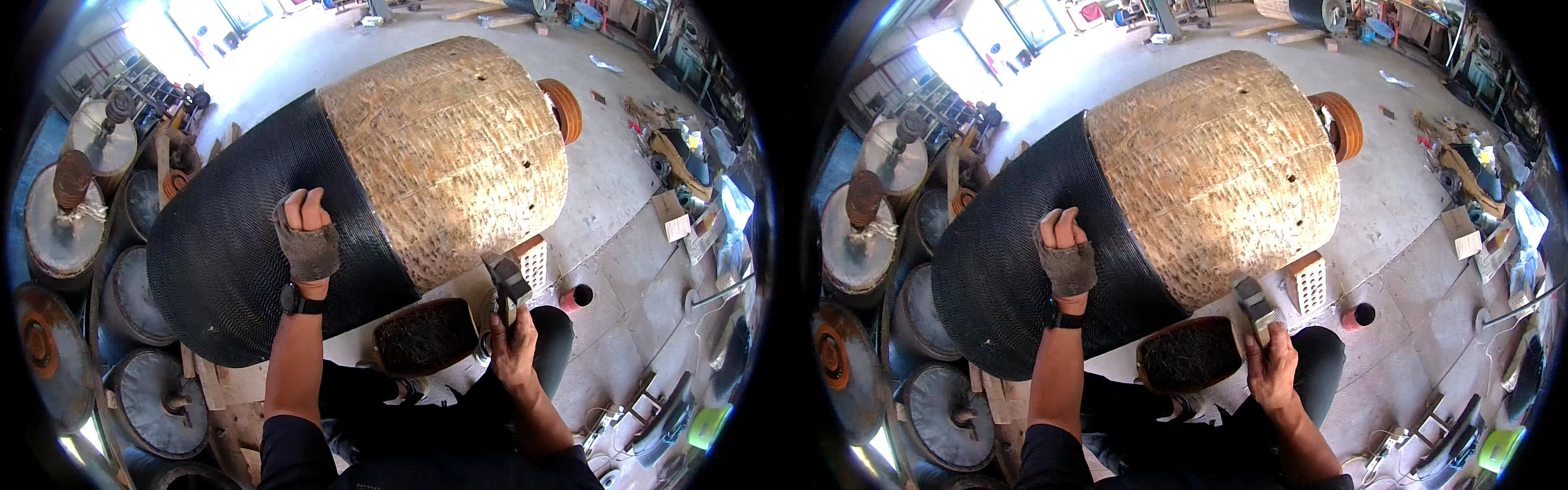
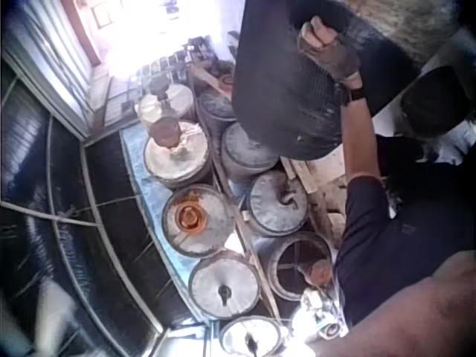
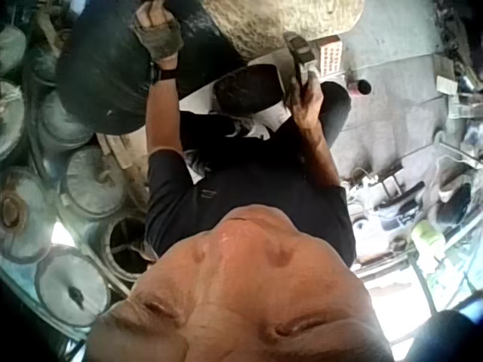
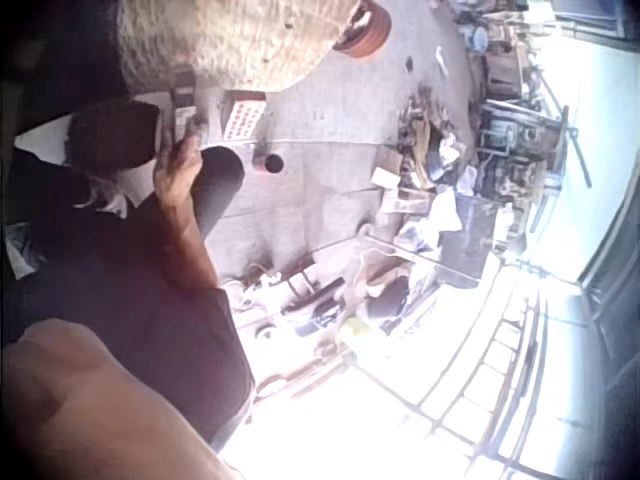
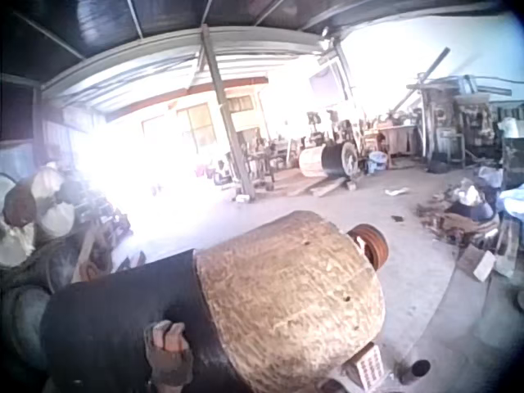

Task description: The person uses a hammer to drive nails into a large wooden drum, securing a black textured material around part of its circumference.

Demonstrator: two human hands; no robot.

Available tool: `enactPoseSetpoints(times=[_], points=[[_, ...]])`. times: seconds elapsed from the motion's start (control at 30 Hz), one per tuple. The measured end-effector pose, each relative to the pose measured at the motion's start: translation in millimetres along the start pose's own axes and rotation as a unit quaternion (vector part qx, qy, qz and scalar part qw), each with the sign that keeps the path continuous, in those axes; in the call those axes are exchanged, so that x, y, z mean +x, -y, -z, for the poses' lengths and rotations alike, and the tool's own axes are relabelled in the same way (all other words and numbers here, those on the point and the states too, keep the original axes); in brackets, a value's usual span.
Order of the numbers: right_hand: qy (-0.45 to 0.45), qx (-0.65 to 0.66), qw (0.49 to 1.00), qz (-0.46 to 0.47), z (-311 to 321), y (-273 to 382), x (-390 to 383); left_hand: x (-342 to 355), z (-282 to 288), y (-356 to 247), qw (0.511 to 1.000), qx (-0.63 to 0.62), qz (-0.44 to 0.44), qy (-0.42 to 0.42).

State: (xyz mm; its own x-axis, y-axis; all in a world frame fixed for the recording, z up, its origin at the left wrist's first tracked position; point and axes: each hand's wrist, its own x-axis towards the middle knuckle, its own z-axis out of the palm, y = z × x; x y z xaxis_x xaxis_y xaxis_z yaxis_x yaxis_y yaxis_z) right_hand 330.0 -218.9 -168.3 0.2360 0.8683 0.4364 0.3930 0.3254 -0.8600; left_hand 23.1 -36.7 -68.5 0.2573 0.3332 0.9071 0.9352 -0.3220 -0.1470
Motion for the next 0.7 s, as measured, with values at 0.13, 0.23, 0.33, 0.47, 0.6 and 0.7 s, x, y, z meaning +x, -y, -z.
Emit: enactPoseSetpoints(times=[0.13, 0.23, 0.33, 0.47, 0.6, 0.7], points=[[0.07, -0.004, 0.993, -0.092, -21, 17, 16, 0, -2, -1, 1.0, -0.009, -0.003, 0.008], [0.081, 0.026, 0.992, -0.091, -38, 29, 26, 3, -1, 0, 1.0, -0.009, 0.003, 0.009], [0.1, 0.04, 0.989, -0.098, -49, 29, 25, 2, -2, 3, 0.999, -0.023, 0.012, 0.023], [0.112, 0.04, 0.988, -0.102, -53, 35, 25, 6, -1, 2, 0.999, -0.037, 0.021, 0.033], [0.115, 0.032, 0.988, -0.096, -53, 39, 23, 9, -1, 4, 0.998, -0.024, 0.033, 0.041], [0.106, 0.038, 0.99, -0.082, -53, 36, 20, 10, 3, -3, 0.999, -0.033, 0.014, 0.034]])
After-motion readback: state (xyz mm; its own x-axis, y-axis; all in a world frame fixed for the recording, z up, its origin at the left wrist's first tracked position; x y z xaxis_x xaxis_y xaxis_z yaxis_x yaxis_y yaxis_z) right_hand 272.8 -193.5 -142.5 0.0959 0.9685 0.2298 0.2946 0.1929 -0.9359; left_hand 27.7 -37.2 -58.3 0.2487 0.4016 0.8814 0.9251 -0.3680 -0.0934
